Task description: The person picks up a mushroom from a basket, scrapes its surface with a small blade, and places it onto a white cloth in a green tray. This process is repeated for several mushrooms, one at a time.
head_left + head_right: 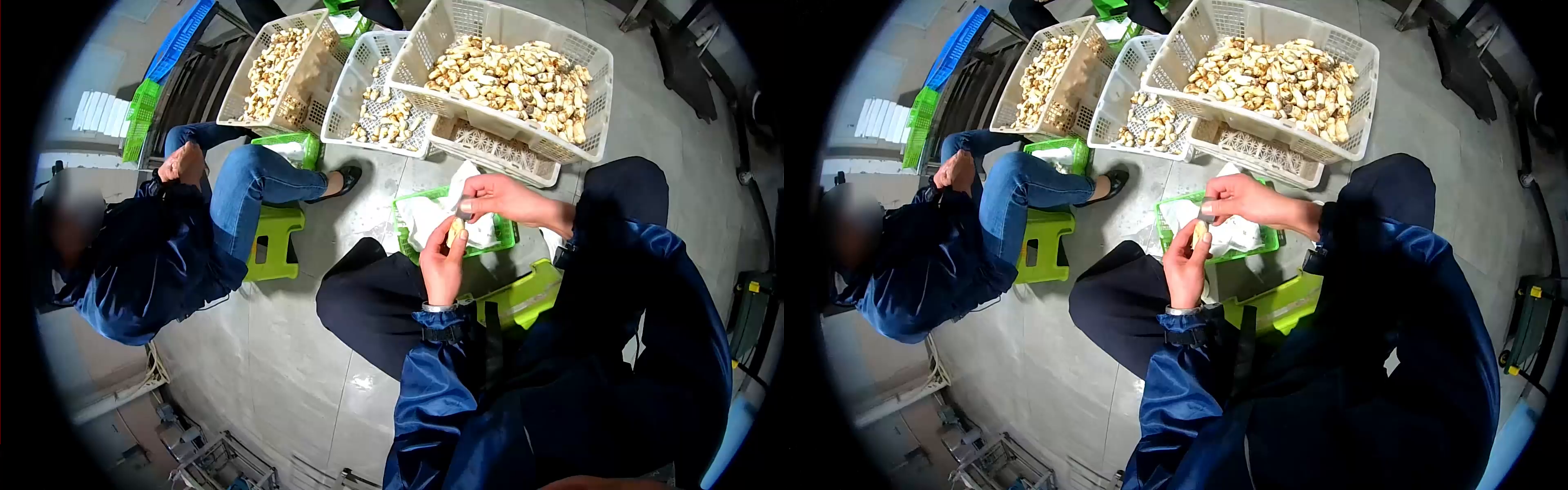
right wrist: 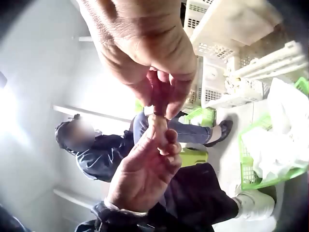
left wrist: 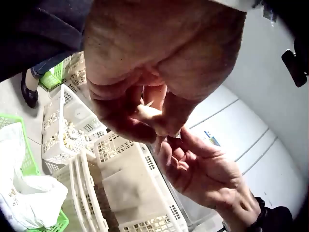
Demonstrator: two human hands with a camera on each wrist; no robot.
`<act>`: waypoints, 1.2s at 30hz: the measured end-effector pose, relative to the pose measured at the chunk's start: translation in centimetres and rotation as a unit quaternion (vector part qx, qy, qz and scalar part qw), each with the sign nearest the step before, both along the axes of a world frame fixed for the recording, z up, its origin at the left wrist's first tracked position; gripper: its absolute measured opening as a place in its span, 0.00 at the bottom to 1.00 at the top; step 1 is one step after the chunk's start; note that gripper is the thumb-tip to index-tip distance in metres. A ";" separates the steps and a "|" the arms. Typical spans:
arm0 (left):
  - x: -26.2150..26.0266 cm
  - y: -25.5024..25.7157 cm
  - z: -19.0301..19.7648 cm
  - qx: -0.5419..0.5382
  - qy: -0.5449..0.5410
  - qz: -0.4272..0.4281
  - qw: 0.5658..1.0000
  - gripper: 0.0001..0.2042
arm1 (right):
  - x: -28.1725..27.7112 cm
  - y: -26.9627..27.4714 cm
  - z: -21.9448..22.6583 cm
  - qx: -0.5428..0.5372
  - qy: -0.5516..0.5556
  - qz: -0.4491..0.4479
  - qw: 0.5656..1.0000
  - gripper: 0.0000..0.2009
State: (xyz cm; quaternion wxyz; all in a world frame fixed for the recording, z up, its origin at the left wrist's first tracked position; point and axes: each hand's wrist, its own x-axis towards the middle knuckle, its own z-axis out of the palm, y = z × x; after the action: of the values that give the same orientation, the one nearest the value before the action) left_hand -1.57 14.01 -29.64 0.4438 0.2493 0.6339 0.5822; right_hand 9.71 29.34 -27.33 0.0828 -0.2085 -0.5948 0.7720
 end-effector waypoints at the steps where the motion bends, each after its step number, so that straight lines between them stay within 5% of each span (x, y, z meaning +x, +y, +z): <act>1: 0.0 0.0 -0.2 0.001 0.000 -0.002 1.000 0.16 | 0.2 0.1 0.1 -0.059 -0.005 -0.017 0.998 0.07; 3: -0.1 0.0 -0.8 0.028 0.027 0.011 0.999 0.16 | 0.2 0.1 0.3 -0.117 -0.009 -0.032 0.993 0.07; 9: 0.2 0.2 0.9 0.016 0.221 0.036 0.974 0.16 | 0.1 -0.5 -0.4 0.107 -0.019 0.008 0.994 0.07; 11: 0.4 0.2 1.6 -0.002 0.242 0.031 0.970 0.15 | 0.1 -0.5 0.1 -0.075 -0.004 -0.028 0.997 0.07; 13: 0.4 0.2 1.3 0.027 0.238 0.046 0.970 0.16 | 0.1 -0.4 0.3 -0.116 0.005 -0.041 0.992 0.07; 14: 0.4 0.2 1.4 0.016 0.259 0.053 0.964 0.16 | 0.0 -0.6 0.3 -0.116 0.005 -0.040 0.992 0.07; 16: 0.5 0.2 1.5 0.005 0.279 0.062 0.958 0.16 | -0.2 -1.1 0.1 0.079 0.018 -0.011 0.997 0.08; 23: 0.8 0.4 1.6 0.012 0.306 0.077 0.949 0.16 | -0.1 -1.0 0.3 -0.084 0.013 -0.058 0.995 0.06; 25: 0.7 0.4 1.8 -0.009 0.313 0.083 0.946 0.16 | -0.3 -1.4 0.0 0.071 0.007 -0.027 0.997 0.06; 28: 1.0 0.6 1.7 0.000 0.324 0.079 0.943 0.16 | -0.2 -1.3 -0.3 0.077 0.001 -0.033 0.996 0.06; 29: 1.0 0.6 1.7 0.013 0.332 0.083 0.940 0.15 | -0.2 -1.0 -0.4 0.005 0.007 -0.045 0.999 0.07; 30: 1.0 0.6 1.7 0.009 0.327 0.077 0.942 0.17 | -0.2 -0.8 -0.6 -0.067 0.012 -0.056 0.996 0.07; 35: 0.9 0.7 0.9 0.009 0.227 0.058 0.972 0.18 | -0.5 -1.1 -1.3 -0.061 0.026 -0.070 0.995 0.07; 36: 0.9 0.6 0.6 0.015 0.045 0.048 0.998 0.17 | -0.5 -0.9 -1.6 -0.038 0.032 -0.071 0.996 0.07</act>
State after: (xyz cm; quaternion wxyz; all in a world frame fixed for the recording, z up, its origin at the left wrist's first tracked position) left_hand -0.67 14.66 -29.08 0.3823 0.2514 0.6556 0.6006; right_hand 9.19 28.39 -28.90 0.1481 -0.2282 -0.5456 0.7927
